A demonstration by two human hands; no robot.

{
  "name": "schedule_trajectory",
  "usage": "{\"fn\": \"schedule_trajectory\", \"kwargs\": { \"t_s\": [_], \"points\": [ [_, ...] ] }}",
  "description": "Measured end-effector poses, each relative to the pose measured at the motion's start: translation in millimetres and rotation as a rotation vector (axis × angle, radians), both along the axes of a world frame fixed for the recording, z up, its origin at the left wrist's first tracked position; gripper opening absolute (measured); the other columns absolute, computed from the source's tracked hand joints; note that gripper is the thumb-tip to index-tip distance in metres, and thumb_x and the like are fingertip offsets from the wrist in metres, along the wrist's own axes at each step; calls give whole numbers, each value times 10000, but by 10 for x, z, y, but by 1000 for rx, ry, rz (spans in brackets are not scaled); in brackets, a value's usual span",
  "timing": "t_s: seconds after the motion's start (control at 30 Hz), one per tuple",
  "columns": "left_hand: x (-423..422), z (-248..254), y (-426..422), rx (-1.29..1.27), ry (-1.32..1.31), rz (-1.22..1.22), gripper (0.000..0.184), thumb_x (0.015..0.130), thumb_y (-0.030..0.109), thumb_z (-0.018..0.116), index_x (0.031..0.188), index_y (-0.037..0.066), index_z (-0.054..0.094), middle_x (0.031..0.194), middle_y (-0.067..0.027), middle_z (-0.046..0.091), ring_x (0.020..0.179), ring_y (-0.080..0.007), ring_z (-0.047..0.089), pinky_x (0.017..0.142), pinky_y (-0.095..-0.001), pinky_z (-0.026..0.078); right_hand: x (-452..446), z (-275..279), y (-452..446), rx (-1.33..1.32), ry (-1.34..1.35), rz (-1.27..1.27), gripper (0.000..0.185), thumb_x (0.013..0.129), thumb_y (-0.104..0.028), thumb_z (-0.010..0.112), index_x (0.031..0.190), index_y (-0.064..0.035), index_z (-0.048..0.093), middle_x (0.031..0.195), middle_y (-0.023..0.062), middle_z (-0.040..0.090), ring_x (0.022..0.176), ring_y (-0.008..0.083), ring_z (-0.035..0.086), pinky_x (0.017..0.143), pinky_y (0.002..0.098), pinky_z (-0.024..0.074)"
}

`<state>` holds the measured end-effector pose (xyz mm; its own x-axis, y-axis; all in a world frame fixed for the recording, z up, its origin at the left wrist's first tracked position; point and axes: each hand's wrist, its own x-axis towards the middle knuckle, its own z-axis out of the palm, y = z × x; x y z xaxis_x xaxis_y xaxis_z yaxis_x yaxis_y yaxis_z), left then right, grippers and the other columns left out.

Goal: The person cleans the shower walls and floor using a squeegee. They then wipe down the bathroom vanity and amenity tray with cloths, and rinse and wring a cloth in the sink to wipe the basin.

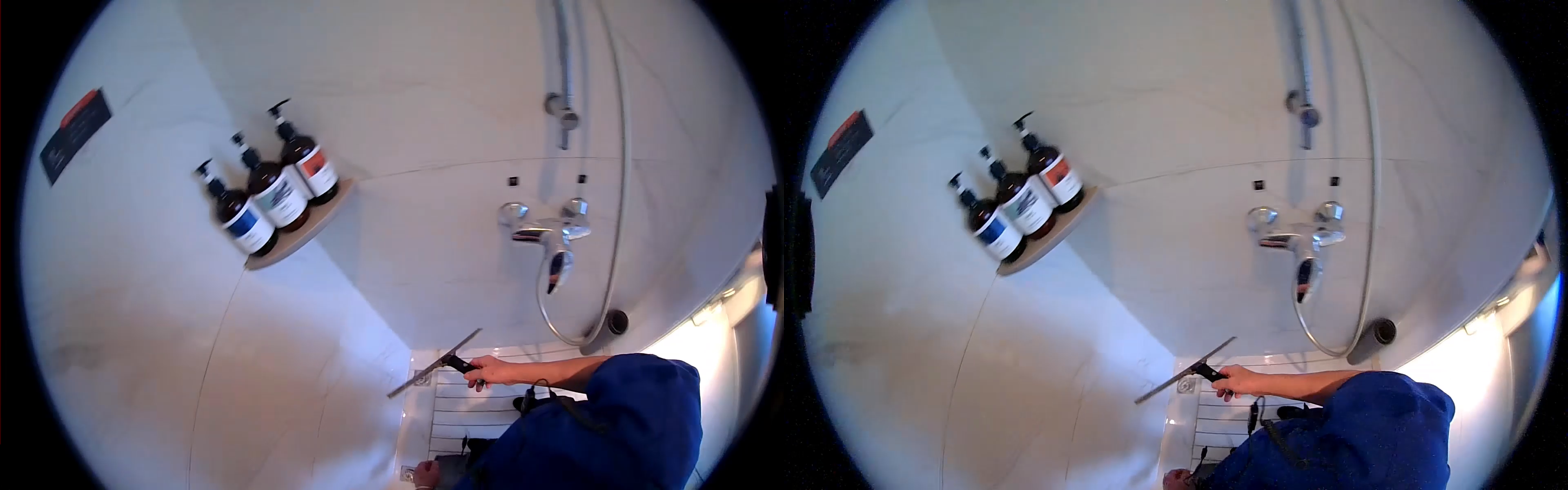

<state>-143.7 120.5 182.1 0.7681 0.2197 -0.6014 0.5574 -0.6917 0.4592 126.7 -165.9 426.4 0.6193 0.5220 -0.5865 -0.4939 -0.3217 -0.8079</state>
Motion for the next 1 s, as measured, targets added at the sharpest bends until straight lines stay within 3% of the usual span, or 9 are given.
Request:
{"fn": "schedule_trajectory", "kwargs": {
  "t_s": [0.07, 0.13, 0.17, 0.43, 0.57, 0.7, 0.8, 0.93, 1.0],
  "points": [
    [322, 51, 248, 85, 142, -370, 472, 885, 384, 548, 1302, 180, 461, 1355, -165, 426, 1228, -327, 425, 1006, -444, 371, -146, 56, -148, -22, -205, -50, 320, 839, -294, 591, 996, -21, 535, 812, 83, 630, 666, 154, 610, 554, 294, 460],
    [639, 88, 417, 61, -77, -536, 421, 897, 364, 541, 1253, 141, 507, 1298, -148, 491, 1068, -299, 535, 852, -460, 464, -246, 272, -203, -79, -446, -96, 359, 819, -328, 605, 993, -20, 539, 759, 106, 617, 646, 211, 614, 572, 341, 470],
    [701, 127, 309, 78, -391, -158, 294, 786, 341, 617, 824, 53, 666, 762, -106, 672, 754, -258, 656, 703, -361, 517, -250, 681, -211, -274, -670, -40, 338, 824, -299, 597, 1007, -22, 533, 801, 171, 598, 734, 322, 595, 658, 405, 467],
    [1783, 1298, -513, -140, -544, -343, 309, 808, 327, 582, 798, 21, 630, 809, -191, 626, 775, -354, 617, 678, -418, 487, 1324, 3086, -111, -156, -1761, -499, 262, 832, -206, 590, 1028, -39, 540, 869, 188, 583, 815, 385, 554, 685, 427, 446],
    [1692, 1225, -791, -351, -489, -383, 321, 815, 332, 604, 871, 16, 624, 847, -203, 630, 790, -350, 615, 699, -389, 484, 1847, 3962, 3, -109, -1663, -858, 265, 847, -271, 559, 878, -12, 510, 814, 215, 571, 784, 427, 534, 669, 495, 416],
    [1532, 911, -558, -338, -456, -346, 342, 802, 344, 613, 889, 14, 628, 840, -174, 651, 774, -311, 629, 714, -352, 496, 2014, 3024, 100, -117, -1468, -862, 308, 856, -306, 552, 931, -13, 496, 854, 227, 560, 807, 394, 539, 688, 466, 417],
    [1305, 1519, -409, -214, -197, -208, 360, 788, 373, 583, 864, 27, 644, 788, -169, 650, 779, -307, 630, 700, -362, 490, 1685, 1817, 138, -67, -1068, -921, 325, 865, -291, 538, 1014, -17, 444, 903, 246, 550, 873, 419, 529, 728, 470, 412],
    [701, 1130, 66, 8, -236, -154, 307, 765, 362, 609, 741, 60, 662, 717, -171, 640, 709, -344, 629, 645, -422, 484, 1531, 86, -304, -491, -923, -562, 320, 841, -240, 574, 989, 17, 453, 899, 271, 547, 852, 450, 531, 742, 479, 436],
    [270, 445, 344, 184, -162, -120, 294, 775, 366, 620, 754, 76, 667, 712, -156, 647, 709, -335, 635, 650, -412, 495, 1436, -547, -665, -659, -933, -407, 344, 831, -240, 586, 1036, 7, 462, 923, 281, 551, 845, 444, 539, 766, 468, 453]
  ]
}}
